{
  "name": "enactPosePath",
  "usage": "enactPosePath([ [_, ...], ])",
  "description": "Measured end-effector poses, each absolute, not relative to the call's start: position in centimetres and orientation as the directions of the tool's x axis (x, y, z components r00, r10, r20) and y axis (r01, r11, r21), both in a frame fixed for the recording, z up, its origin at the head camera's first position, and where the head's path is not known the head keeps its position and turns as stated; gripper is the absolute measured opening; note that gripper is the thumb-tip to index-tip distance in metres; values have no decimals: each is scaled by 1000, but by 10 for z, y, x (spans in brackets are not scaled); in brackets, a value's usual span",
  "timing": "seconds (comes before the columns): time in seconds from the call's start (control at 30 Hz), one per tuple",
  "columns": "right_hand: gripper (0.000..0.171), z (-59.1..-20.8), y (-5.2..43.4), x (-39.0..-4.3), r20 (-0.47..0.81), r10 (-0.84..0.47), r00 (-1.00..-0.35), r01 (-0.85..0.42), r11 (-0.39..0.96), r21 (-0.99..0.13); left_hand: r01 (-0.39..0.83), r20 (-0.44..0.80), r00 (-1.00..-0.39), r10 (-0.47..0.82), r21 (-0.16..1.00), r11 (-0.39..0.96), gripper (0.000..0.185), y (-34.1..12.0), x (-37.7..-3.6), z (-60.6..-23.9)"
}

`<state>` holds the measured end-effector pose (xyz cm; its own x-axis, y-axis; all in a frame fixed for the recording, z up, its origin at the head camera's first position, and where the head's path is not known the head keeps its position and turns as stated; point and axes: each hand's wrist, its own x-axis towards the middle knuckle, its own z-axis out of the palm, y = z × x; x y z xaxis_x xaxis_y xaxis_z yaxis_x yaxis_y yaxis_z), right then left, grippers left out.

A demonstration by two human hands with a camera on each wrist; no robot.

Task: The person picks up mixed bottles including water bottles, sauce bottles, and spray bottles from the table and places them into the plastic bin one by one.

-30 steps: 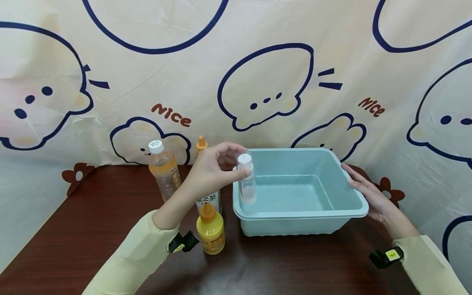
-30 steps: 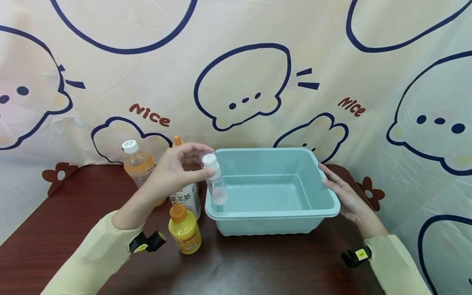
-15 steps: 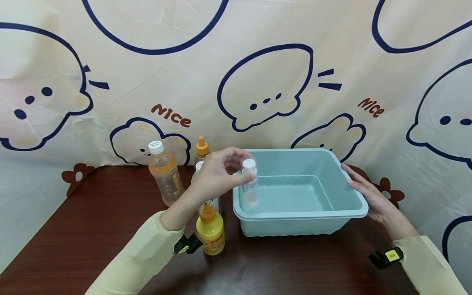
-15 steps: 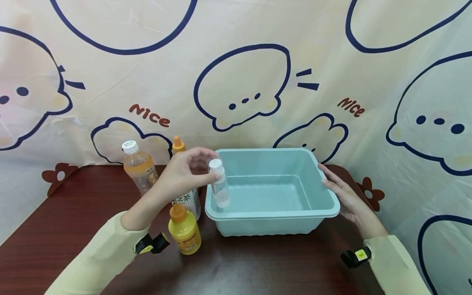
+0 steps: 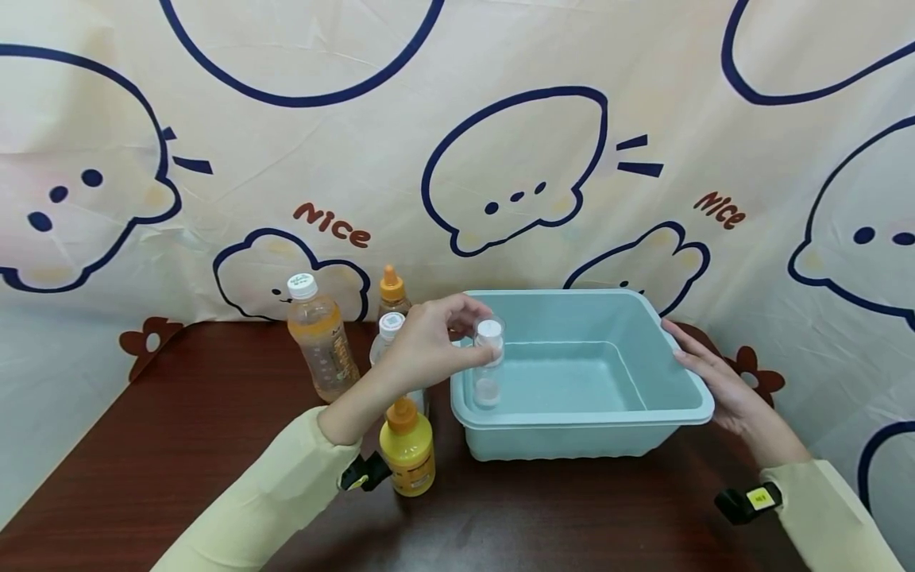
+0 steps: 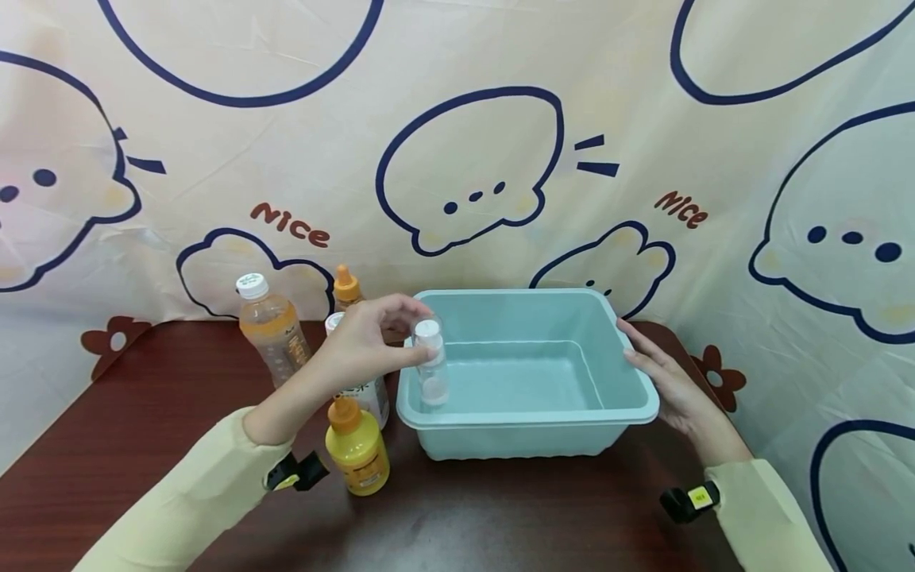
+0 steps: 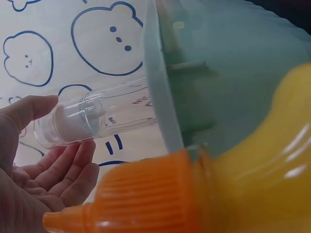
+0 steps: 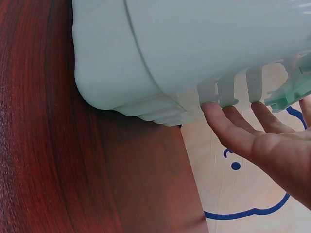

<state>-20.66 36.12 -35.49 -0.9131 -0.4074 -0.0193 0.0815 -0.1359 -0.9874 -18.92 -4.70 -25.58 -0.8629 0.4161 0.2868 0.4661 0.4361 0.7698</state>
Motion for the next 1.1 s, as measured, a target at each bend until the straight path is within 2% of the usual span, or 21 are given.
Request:
enactPosePath([
  [1.1,53,-357,362,-205,-7,-404,-915,66,-131,-989,431,164,-871,463,709,558,28,-36,-197,-264],
])
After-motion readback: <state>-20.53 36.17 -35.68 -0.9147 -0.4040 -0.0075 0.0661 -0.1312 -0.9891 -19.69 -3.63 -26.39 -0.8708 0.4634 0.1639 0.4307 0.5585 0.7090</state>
